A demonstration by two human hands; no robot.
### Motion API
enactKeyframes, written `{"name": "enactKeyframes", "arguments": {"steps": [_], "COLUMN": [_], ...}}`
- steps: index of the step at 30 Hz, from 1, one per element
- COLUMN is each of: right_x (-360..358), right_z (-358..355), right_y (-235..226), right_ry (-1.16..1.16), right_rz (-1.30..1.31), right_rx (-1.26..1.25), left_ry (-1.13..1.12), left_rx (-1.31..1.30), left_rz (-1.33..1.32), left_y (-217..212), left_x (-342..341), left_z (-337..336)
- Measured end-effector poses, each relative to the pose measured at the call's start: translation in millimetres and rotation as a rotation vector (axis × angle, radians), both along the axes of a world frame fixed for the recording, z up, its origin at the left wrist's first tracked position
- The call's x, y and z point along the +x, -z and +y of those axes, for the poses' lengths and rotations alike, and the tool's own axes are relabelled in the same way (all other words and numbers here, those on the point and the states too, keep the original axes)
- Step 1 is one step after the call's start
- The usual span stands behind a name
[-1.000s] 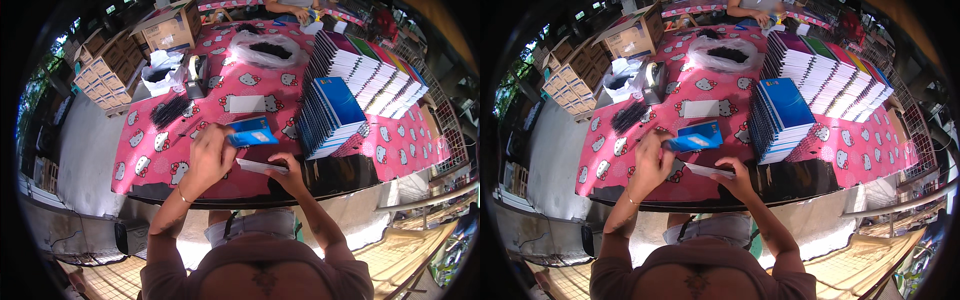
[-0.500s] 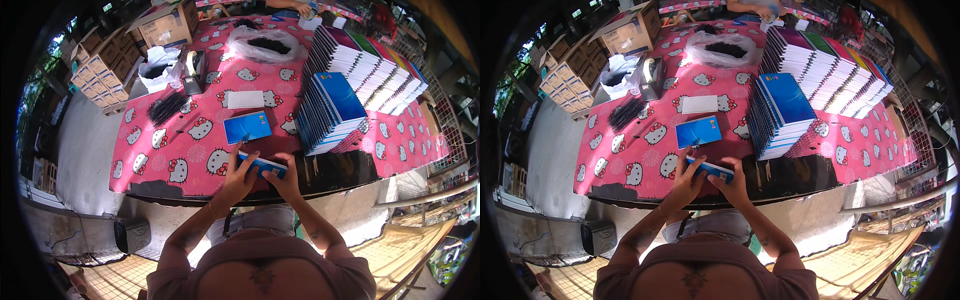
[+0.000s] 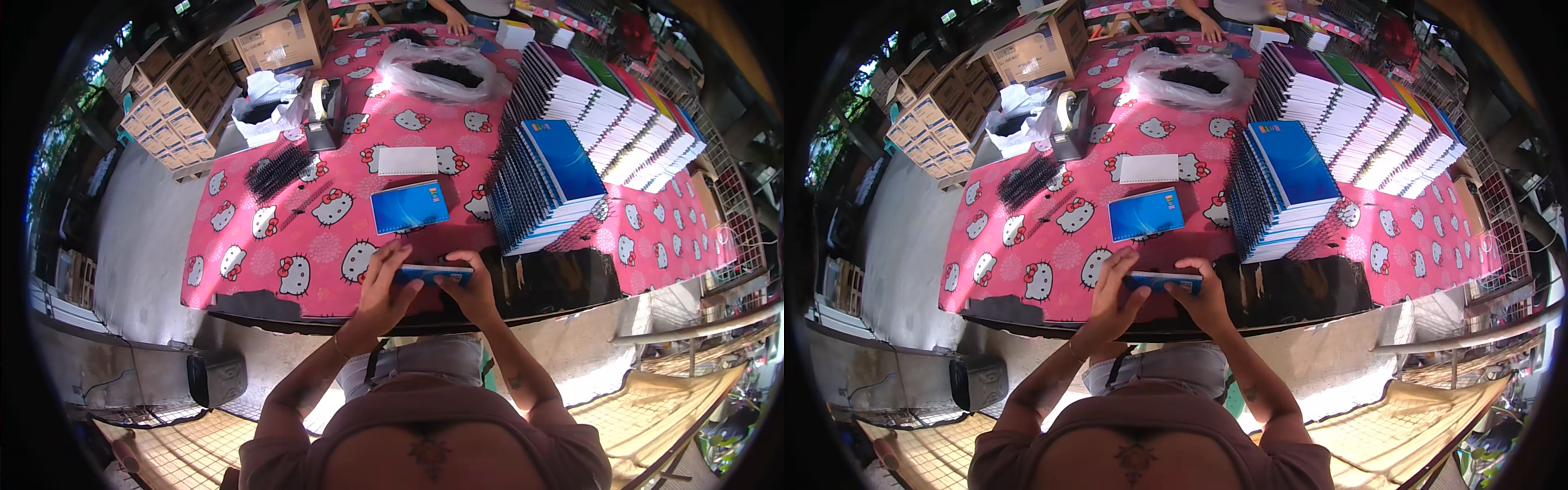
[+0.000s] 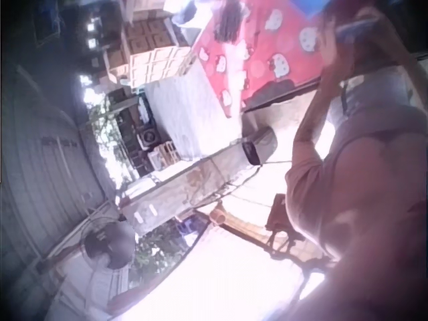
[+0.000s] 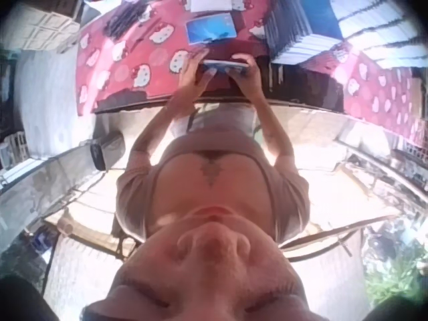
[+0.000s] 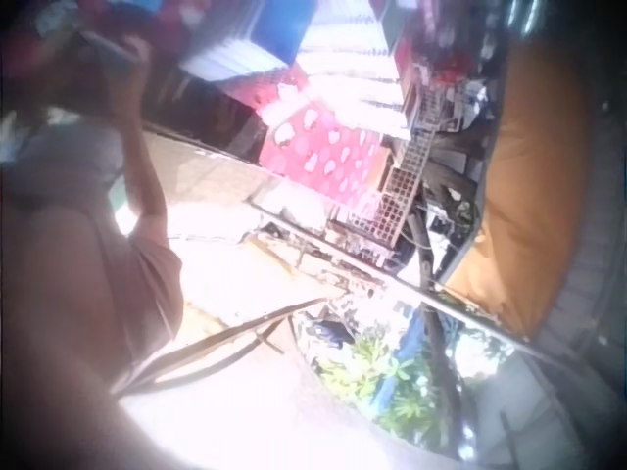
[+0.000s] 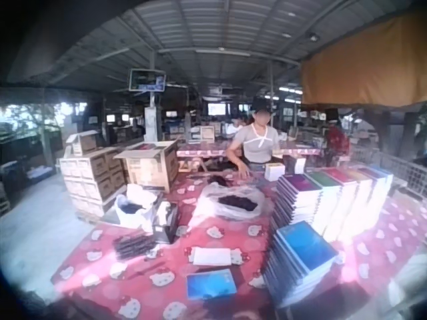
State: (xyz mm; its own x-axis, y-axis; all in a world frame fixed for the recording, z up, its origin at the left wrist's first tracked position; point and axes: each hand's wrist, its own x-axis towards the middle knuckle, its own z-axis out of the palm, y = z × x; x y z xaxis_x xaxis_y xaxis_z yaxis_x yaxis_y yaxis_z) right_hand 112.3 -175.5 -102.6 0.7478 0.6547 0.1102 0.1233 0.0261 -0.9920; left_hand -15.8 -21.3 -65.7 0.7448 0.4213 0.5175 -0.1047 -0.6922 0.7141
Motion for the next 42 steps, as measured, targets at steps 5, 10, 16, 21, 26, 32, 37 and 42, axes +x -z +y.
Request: {"name": "enactKeyframes", "arguments": {"steps": [5,10,16,21,26,32,37,42], "right_x": [5.7,10.6,11.5,10.1,9.9,11.1,11.5,9.3], "right_z": [-1.3,11.9,3.9,7.0,8.3,7.2,6.2,0.2], "right_y": [-5.4,-0.4,-8.1,-8.3,-9.4,-7.2,-5.9,-7.1], "right_ry": [-0.116,-0.149,-0.150,-0.146,-0.143,-0.150,-0.171,-0.138], "right_rz": [-0.079,-0.019,-0.014,-0.031,-0.068,-0.085,-0.067,-0.105], "right_rx": [-0.029,0.097,-0.054,-0.083,-0.063,-0.030,-0.031,-0.012], "left_ry": [-0.478,-0.516,-0.059,0.014,-0.021,-0.048,0.180,0.231], "left_rx": [0.239,0.487,0.054,-0.035,-0.029,0.003,0.168,0.224], "left_rz": [0.201,0.258,0.064,0.130,0.119,0.201,0.237,0.395], "left_y": [2.3,33.0,-34.9,-33.4,-25.1,-15.6,-22.2,-42.2], "left_x": [25.2,25.5,-5.9,-33.7,-32.5,-20.8,-14.7,-7.4], "left_z": [154.4,196.0,80.1,50.4,51.2,59.8,74.5,68.1]}}
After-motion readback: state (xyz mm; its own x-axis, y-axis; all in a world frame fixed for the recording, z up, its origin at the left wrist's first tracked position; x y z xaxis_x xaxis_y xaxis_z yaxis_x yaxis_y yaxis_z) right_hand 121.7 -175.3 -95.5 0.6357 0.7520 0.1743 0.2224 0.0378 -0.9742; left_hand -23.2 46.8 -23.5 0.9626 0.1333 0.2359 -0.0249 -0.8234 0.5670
